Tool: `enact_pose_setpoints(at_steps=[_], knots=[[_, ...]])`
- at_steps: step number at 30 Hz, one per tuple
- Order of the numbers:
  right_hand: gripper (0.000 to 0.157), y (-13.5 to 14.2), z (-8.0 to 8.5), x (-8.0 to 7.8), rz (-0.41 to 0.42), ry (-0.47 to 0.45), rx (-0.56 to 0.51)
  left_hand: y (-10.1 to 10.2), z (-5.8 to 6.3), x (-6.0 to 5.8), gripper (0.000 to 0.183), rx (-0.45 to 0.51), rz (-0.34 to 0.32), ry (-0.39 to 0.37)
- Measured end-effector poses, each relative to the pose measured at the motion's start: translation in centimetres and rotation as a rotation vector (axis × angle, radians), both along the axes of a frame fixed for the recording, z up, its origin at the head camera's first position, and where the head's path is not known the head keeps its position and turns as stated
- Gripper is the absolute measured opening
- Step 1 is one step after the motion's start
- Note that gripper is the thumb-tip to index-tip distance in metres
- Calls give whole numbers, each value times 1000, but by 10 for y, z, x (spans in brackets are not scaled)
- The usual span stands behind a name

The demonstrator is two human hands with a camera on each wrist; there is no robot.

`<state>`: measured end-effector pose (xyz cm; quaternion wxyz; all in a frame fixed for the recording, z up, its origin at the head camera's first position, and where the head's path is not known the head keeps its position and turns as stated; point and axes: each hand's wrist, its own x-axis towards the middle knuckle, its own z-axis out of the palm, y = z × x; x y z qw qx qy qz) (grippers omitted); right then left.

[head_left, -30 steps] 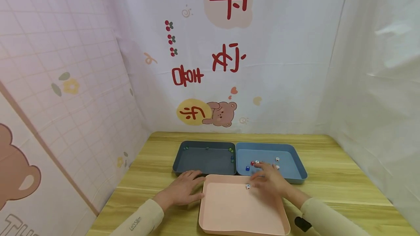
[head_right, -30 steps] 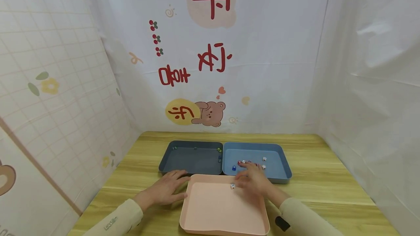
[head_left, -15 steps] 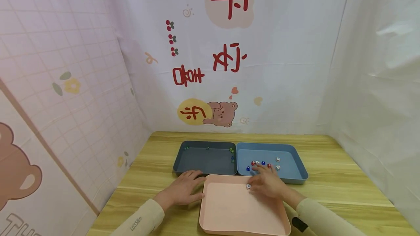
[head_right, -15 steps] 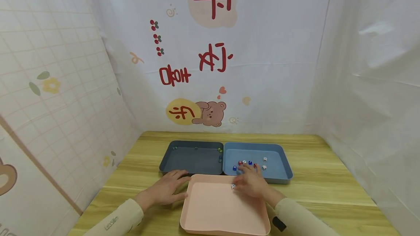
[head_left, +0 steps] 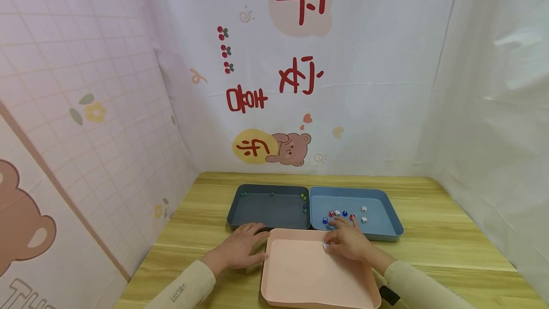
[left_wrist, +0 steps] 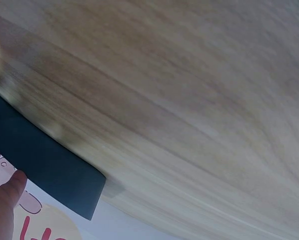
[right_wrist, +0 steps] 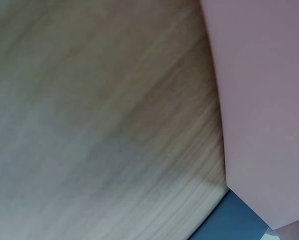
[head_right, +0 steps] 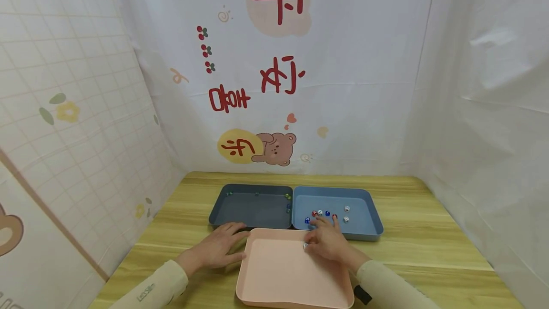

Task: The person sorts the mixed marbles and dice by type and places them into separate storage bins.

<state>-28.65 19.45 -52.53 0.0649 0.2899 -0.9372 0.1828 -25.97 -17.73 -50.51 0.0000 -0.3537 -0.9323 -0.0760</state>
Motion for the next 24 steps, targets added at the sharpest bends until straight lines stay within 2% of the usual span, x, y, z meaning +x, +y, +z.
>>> enact_pose_setpoints(at_steps=[11, 24], knots=[[5, 3, 2, -3, 19, -22, -39, 0, 1, 1, 61, -7, 6, -9], [3, 10, 26, -6, 36, -24, -125, 0, 1, 0, 61, -16, 1, -5]])
